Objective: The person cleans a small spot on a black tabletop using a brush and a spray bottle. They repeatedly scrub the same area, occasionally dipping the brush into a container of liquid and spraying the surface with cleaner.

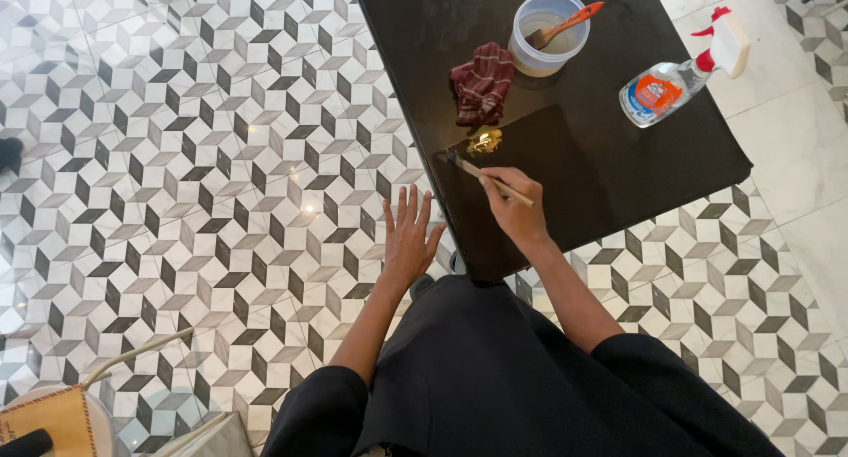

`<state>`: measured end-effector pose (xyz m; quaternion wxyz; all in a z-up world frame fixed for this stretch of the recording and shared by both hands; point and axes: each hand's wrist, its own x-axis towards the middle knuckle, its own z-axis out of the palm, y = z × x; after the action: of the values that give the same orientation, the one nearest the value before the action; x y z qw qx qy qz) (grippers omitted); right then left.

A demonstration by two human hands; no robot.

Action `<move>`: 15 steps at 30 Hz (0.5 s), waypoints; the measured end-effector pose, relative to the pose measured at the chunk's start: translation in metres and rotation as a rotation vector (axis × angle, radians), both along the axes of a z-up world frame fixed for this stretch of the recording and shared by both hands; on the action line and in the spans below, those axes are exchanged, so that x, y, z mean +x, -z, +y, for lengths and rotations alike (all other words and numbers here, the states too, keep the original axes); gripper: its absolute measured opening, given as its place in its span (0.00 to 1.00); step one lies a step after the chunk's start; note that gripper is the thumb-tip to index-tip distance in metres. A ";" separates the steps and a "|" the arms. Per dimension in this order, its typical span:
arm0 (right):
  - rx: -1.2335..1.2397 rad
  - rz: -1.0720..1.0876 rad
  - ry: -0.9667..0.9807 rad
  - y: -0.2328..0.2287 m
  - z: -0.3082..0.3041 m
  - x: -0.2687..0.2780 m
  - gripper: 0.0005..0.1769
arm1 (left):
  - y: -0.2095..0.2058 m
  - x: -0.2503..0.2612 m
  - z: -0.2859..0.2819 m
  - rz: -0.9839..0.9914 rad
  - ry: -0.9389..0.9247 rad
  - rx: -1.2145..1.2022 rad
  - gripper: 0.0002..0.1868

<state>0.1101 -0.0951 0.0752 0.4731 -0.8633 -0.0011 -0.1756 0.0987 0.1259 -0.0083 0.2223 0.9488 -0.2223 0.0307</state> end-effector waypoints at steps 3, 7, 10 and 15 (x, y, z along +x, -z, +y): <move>-0.011 0.005 -0.097 -0.004 0.002 -0.004 0.08 | 0.000 0.004 -0.003 0.007 -0.016 -0.018 0.37; 0.020 0.046 -0.064 -0.008 -0.007 -0.003 0.07 | 0.000 0.009 -0.008 0.020 -0.028 -0.012 0.37; 0.009 -0.036 -0.070 -0.004 -0.003 0.005 0.07 | 0.002 0.012 -0.011 0.018 -0.029 -0.017 0.37; 0.062 -0.035 -0.155 -0.004 -0.002 0.006 0.07 | 0.002 0.017 -0.016 0.023 -0.024 -0.007 0.37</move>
<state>0.1157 -0.0974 0.0791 0.5116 -0.8424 -0.0710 -0.1533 0.1158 0.1096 -0.0107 0.2280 0.9509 -0.2080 0.0231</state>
